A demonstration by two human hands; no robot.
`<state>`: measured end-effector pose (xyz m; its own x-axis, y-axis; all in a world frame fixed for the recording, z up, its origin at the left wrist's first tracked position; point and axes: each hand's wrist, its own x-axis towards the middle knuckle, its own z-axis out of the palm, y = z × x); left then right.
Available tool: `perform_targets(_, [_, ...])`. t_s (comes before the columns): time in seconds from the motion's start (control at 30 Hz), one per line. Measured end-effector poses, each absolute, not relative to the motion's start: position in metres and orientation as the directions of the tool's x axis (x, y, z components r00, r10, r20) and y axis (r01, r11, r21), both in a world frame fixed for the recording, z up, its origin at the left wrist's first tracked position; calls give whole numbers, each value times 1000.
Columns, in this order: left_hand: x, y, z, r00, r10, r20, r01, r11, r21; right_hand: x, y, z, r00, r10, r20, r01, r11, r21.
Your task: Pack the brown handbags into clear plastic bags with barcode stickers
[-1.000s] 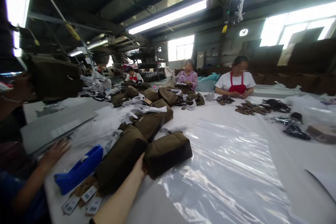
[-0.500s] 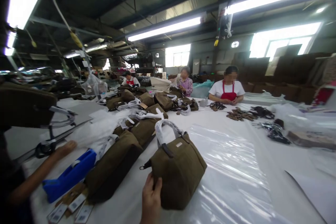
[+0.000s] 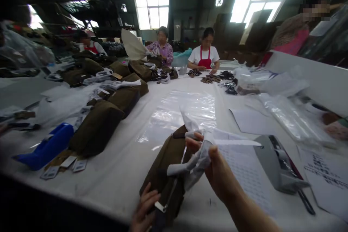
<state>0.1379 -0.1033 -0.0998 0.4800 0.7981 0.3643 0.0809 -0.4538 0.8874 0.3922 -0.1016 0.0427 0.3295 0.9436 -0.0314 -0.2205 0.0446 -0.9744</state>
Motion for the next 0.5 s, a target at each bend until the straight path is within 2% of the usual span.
perform_targets(0.07, [142, -110, -100, 710, 501, 495, 11, -711, 703, 386, -84, 69, 364, 919, -150, -321, -28, -947])
perform_targets(0.1, [141, -110, -97, 765, 380, 520, -50, -770, 636, 383, -78, 82, 342, 919, -195, -321, -81, -944])
perform_targets(0.13, [139, -108, -92, 771, 326, 547, -88, -796, 598, 381, -74, 93, 289, 932, -218, -279, -136, -950])
perform_targets(0.17, [134, -104, -84, 732, 351, 583, -84, -804, 589, 379, -72, 103, 213, 953, -217, -202, -175, -964])
perform_targets(0.23, [123, -92, -64, 533, 541, 651, 30, -781, 624, 376, -75, 119, 30, 979, -202, -4, -202, -979])
perform_targets(0.3, [113, -76, -42, 297, 691, 659, 180, -718, 672, 376, -87, 131, -125, 968, -218, 163, -197, -967])
perform_targets(0.33, [110, -67, -32, 229, 724, 651, 247, -690, 680, 377, -95, 135, -177, 958, -227, 224, -185, -957])
perform_targets(0.4, [106, -50, -17, 223, 741, 633, 351, -667, 657, 381, -112, 141, -285, 933, -222, 348, -115, -930])
perform_targets(0.5, [100, -30, 2, 459, 748, 480, 385, -654, 651, 389, -138, 131, -369, 927, -73, 532, 146, -834])
